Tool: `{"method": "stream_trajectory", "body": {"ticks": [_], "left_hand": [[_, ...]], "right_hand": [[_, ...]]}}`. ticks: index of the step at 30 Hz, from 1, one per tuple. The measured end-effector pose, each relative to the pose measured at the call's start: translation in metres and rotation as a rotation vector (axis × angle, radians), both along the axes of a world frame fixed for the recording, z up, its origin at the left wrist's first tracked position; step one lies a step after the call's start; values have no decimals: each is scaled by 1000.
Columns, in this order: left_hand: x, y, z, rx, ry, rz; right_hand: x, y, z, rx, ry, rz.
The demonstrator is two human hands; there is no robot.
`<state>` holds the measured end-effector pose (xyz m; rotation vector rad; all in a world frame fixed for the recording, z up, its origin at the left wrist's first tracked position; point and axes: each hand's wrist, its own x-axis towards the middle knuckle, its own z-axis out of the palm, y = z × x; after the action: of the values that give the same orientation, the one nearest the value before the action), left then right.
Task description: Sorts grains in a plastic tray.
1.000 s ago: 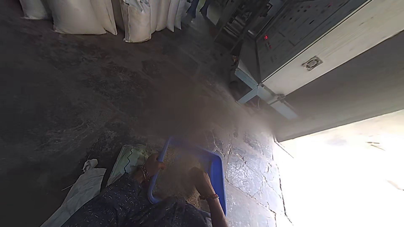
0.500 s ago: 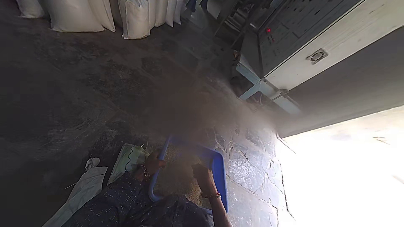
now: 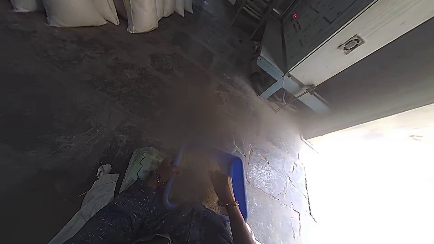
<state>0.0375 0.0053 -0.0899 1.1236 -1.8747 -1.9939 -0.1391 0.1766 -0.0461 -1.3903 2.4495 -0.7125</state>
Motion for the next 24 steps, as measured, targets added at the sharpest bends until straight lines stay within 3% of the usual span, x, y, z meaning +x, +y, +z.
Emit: {"method": "stream_trajectory", "body": {"ticks": [5,15,24], "left_hand": [[1,0,2,3,0,-6],[0,0,1,-14,2,6],[0,1,2,2,4,3]], "right_hand": [[2,-1,3,154,-74,25],[-2,-1,-20,181,-77,18],[-10,-4,-21,521,-46,-18]]}}
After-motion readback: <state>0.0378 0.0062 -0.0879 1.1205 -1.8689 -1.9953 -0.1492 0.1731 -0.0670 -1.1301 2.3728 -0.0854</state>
